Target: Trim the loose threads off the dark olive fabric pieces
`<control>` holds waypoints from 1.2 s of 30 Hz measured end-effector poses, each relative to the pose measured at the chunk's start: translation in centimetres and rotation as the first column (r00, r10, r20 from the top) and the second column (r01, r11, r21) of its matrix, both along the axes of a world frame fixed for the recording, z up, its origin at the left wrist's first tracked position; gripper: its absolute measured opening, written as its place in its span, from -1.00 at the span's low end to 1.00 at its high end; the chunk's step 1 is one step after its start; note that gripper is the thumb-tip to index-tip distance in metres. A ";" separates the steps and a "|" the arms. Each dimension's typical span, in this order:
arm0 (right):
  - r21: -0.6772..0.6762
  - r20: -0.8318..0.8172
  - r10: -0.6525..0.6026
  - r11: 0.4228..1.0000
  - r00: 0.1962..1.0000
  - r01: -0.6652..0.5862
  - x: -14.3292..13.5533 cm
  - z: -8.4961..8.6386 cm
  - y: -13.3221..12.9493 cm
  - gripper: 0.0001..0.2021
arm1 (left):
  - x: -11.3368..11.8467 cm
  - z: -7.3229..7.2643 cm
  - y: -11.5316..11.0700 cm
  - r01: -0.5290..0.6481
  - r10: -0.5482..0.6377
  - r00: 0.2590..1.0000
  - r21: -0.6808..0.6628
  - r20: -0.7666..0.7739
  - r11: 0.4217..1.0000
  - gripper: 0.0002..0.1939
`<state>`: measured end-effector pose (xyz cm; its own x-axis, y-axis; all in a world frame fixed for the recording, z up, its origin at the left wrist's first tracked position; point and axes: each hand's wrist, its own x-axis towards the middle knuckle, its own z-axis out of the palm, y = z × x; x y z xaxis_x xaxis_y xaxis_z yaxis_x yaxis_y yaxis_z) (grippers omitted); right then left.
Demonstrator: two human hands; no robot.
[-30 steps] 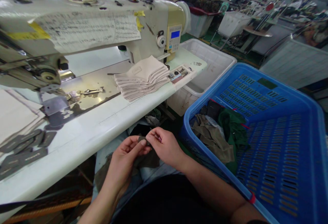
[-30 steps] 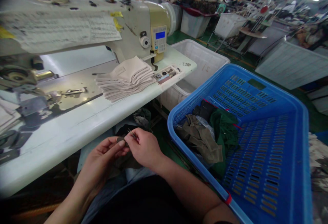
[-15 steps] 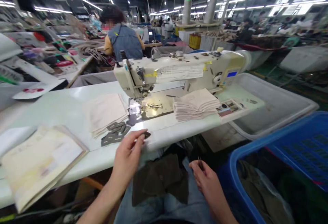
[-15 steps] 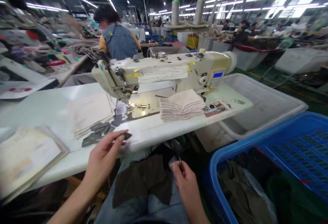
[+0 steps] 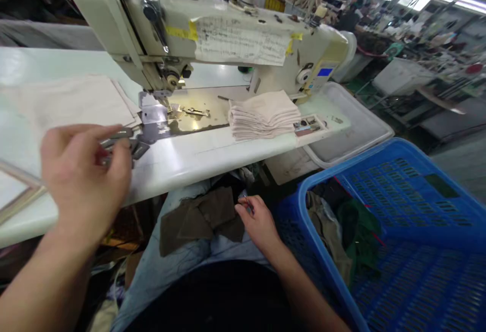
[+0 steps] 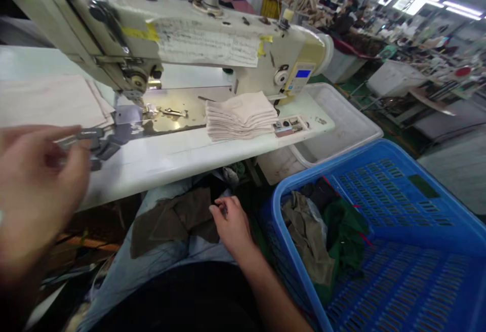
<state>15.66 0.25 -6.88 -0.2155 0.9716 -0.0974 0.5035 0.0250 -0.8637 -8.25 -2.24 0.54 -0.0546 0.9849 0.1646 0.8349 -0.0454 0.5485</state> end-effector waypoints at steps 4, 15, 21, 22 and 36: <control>0.003 0.098 0.035 0.999 0.995 -0.036 -1.3 -0.8 0.1 -0.75 | 0.8 -2.0 -1.0 0.202 -0.206 0.977 -0.066 -0.057 0.977 -0.60; 0.146 -0.005 0.015 0.989 1.000 -0.014 -1.2 -0.3 0.4 -0.92 | -1.9 -7.0 -3.4 0.447 -0.467 0.882 -0.203 -0.060 0.871 -0.54; 0.126 -0.159 0.050 0.992 0.986 -0.030 -1.8 1.6 -0.7 -0.87 | -1.3 -4.9 -1.9 0.244 -0.228 0.963 -0.102 0.144 0.964 -0.54; 0.077 -0.202 0.054 0.996 0.978 -0.040 -2.0 2.0 -0.9 -0.85 | -1.0 -4.3 -1.7 0.173 -0.154 0.971 -0.090 0.183 0.981 -0.53; -0.138 -0.411 -0.066 0.990 0.909 0.009 -3.1 4.8 0.4 -0.91 | 1.4 1.9 -1.3 -0.141 0.165 0.853 -0.087 0.495 0.986 -0.63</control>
<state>12.60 0.64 -2.04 -0.2278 0.9645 -0.1337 0.0988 -0.1137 -0.9886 -6.83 -3.51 2.41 -0.2680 0.9630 0.0298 0.4425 0.0956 0.8917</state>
